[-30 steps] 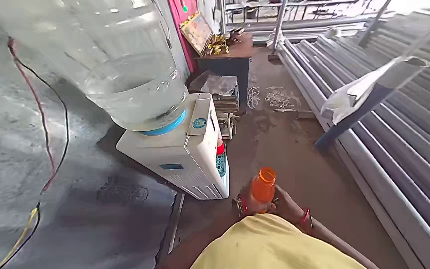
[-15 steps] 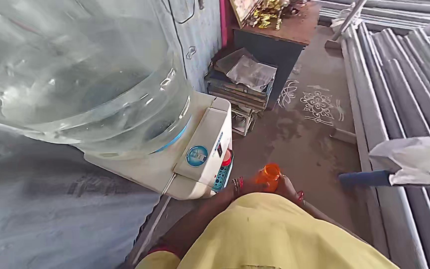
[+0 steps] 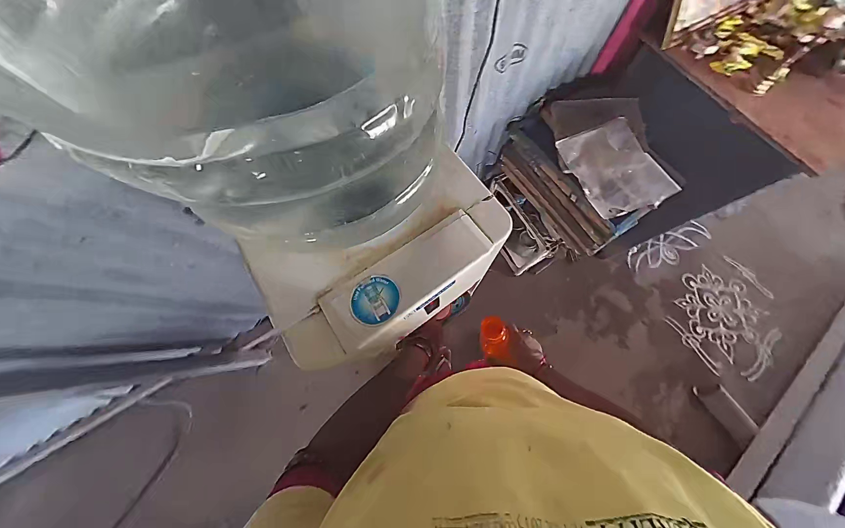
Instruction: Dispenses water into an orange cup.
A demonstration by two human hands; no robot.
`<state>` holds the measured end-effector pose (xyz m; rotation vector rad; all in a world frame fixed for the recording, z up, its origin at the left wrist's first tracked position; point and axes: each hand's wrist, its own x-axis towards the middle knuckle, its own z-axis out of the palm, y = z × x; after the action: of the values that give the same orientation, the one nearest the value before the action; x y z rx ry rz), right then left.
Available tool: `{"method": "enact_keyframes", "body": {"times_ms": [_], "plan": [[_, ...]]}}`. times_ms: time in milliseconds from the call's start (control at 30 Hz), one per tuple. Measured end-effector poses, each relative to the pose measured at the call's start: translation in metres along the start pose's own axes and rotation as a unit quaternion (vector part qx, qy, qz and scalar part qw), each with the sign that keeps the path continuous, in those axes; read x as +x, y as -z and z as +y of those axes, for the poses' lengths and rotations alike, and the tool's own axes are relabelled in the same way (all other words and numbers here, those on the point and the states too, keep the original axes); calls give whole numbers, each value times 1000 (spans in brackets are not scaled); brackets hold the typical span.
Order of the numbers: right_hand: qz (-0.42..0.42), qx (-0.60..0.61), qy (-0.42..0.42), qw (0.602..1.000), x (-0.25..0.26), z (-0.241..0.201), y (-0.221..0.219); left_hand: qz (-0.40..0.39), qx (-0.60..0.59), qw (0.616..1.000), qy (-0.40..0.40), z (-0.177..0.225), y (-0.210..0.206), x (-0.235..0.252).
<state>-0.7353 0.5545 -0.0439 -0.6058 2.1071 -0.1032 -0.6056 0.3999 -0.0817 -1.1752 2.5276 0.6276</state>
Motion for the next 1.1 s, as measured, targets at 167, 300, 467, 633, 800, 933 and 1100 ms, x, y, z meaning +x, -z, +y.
{"method": "enact_keyframes", "body": {"times_ms": [167,300,467,633,800,933,1100], "plan": [[-61,7,135,989,52,1,14,-33,-145,982,119,-31,-5,-4],[-87,-16,158,983,91,-9,13,-114,-87,977,160,-34,-11,-9],[-94,-31,172,980,115,-15,20,-253,39,950,177,49,57,-19],[-95,-55,192,975,126,-23,29,-188,-12,975,120,108,99,-33],[-103,-83,221,966,130,-27,39,-190,22,966,175,112,94,-23],[-113,-82,221,965,129,-30,42,-162,-10,968,189,109,81,-14],[-119,-75,215,966,122,-38,48,-154,-33,966,204,119,85,-9]]}}
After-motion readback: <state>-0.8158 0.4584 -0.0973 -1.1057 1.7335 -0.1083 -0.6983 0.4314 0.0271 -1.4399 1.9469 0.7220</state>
